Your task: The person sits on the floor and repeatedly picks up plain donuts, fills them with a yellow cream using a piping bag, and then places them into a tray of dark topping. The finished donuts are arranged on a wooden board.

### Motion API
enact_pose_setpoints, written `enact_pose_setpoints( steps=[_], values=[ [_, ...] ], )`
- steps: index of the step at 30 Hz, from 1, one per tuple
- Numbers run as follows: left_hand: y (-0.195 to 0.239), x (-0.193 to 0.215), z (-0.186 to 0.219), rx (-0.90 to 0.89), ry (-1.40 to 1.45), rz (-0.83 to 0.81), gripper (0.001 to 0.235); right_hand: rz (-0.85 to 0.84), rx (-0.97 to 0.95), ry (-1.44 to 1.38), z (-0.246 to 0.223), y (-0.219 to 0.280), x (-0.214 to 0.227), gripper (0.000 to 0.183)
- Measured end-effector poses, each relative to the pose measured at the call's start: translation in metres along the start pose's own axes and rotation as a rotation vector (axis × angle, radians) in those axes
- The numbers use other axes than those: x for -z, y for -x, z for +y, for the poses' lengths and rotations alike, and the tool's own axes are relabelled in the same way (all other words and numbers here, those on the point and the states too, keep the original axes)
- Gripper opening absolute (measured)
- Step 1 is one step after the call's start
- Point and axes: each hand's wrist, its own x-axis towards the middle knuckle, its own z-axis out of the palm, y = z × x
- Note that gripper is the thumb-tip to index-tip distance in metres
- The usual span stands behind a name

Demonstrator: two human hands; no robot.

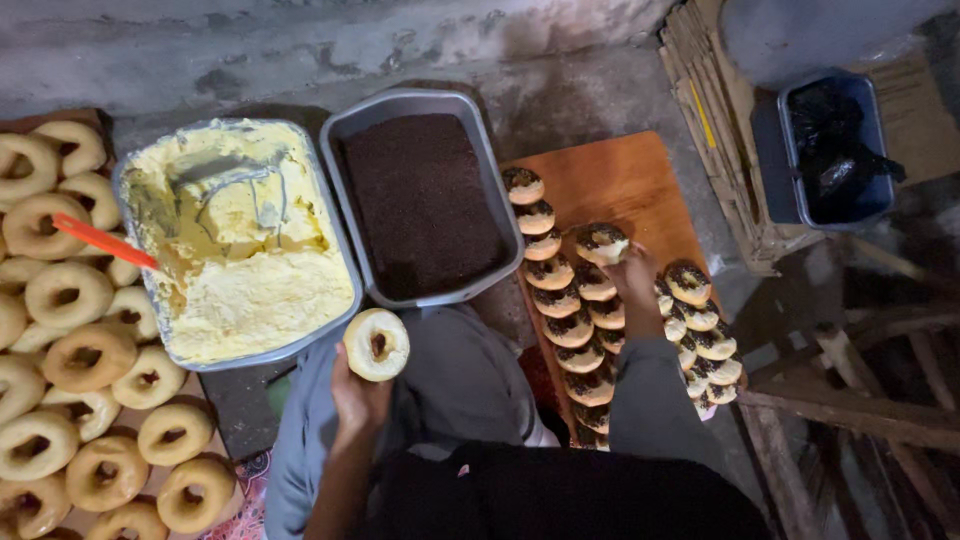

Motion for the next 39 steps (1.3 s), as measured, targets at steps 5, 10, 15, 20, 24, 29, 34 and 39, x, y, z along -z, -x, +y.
enact_pose_setpoints(
  steps=[5,10,15,20,24,29,34,39],
  values=[
    [0.009,-0.018,0.002,0.032,-0.026,0.060,0.060,0.417,-0.150,0.718,0.016,-0.025,-0.002,0.025],
    [0.011,-0.012,0.008,0.086,-0.024,0.036,0.060,0.207,0.236,2.030,0.013,-0.012,-0.015,0.022],
    [-0.003,-0.003,-0.014,0.253,-0.111,-0.080,0.058,-0.176,-0.250,0.696,0.061,0.047,-0.141,0.020],
    [-0.017,-0.008,-0.017,0.377,-0.109,-0.185,0.052,-1.048,-0.535,0.242,0.107,0.104,-0.242,0.043],
    [-0.008,0.003,0.032,0.271,-0.034,0.041,0.030,-0.637,-0.398,0.045,0.126,0.041,-0.265,0.043],
    [0.004,0.026,0.067,0.164,0.013,0.050,0.035,-0.504,0.166,0.669,0.196,-0.017,-0.267,0.038],
    [0.011,0.039,0.070,0.159,0.013,0.088,0.034,-0.388,0.498,1.063,0.221,-0.007,-0.238,0.031],
    [0.013,0.032,0.076,0.157,0.011,0.117,0.031,-0.274,0.005,0.298,0.175,-0.024,-0.210,0.034]
  ],
)
